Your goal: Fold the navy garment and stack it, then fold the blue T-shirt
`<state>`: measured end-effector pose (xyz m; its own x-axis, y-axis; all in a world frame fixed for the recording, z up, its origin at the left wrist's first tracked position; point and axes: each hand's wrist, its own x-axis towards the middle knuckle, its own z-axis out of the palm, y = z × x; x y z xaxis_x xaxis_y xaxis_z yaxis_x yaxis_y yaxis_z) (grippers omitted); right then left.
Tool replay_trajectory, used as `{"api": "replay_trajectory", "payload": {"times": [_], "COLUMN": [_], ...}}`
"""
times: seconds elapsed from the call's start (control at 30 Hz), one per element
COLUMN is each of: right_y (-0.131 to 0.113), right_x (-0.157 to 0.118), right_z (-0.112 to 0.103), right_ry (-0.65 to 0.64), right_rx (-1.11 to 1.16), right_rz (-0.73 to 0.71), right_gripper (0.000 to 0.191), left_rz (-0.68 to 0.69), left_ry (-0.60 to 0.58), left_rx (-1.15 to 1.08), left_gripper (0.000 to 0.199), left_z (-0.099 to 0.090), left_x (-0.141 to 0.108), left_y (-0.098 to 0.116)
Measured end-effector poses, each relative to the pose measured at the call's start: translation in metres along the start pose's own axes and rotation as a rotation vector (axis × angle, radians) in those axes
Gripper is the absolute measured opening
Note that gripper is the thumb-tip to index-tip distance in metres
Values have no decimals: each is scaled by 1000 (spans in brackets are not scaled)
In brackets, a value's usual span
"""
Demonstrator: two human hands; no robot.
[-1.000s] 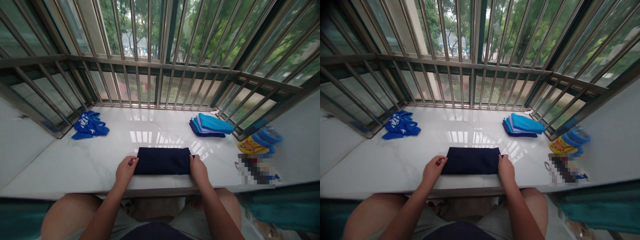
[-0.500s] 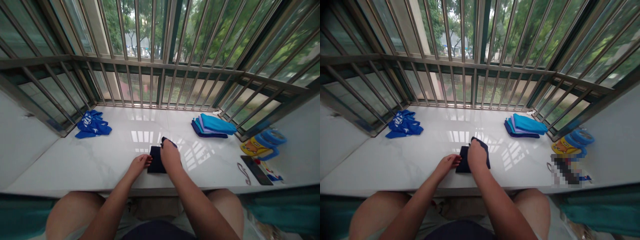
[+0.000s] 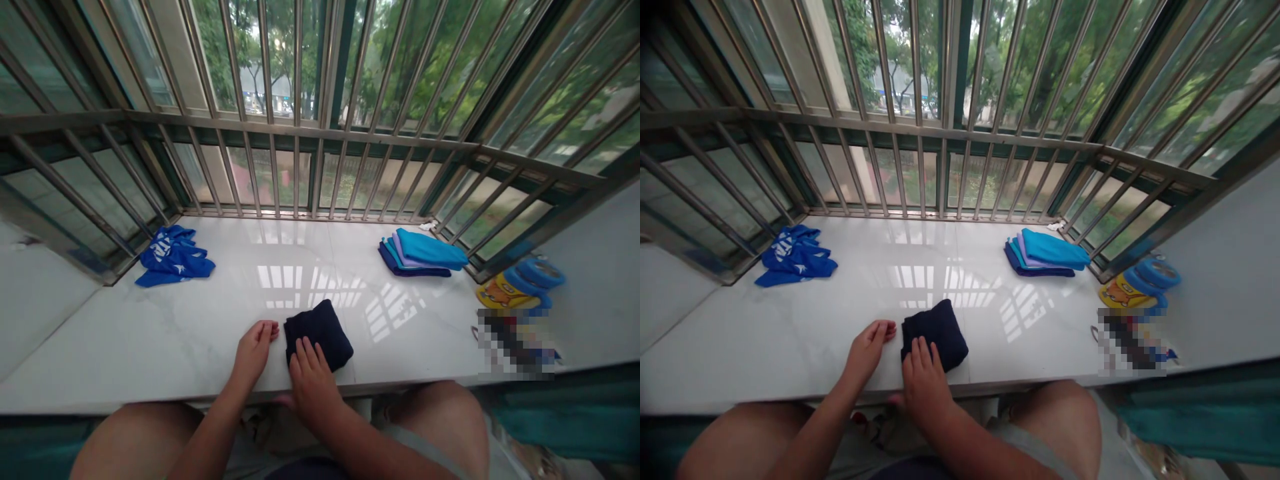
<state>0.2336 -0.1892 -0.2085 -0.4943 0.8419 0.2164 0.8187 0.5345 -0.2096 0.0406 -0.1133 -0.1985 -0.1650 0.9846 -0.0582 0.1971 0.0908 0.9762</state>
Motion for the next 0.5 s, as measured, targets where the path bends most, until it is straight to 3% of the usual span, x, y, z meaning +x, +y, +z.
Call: {"api": "replay_trajectory", "payload": {"times": [0.13,0.23,0.3,0.4,0.5], "right_y": [13,34,56,107,175], "right_x": [-40,-44,-34,-7,19], "right_z": [2,-22,-55,-120,-182], "right_ry": [140,142,123,158,230], "right_rx": [-13,148,261,288,178], "right_rz": [-162,-127,74,558,722], "right_gripper": [26,29,29,33,37], "left_rz": [20,50,60,71,85], "left_ry": [-33,-45,-54,-72,-79], "left_rx": [51,108,138,160,169], "left_gripper": [55,52,50,49,49], "left_z": [1,2,1,2,3], "left_x": [-2,-4,-4,-4,-5], "left_y": [4,6,7,10,15]}}
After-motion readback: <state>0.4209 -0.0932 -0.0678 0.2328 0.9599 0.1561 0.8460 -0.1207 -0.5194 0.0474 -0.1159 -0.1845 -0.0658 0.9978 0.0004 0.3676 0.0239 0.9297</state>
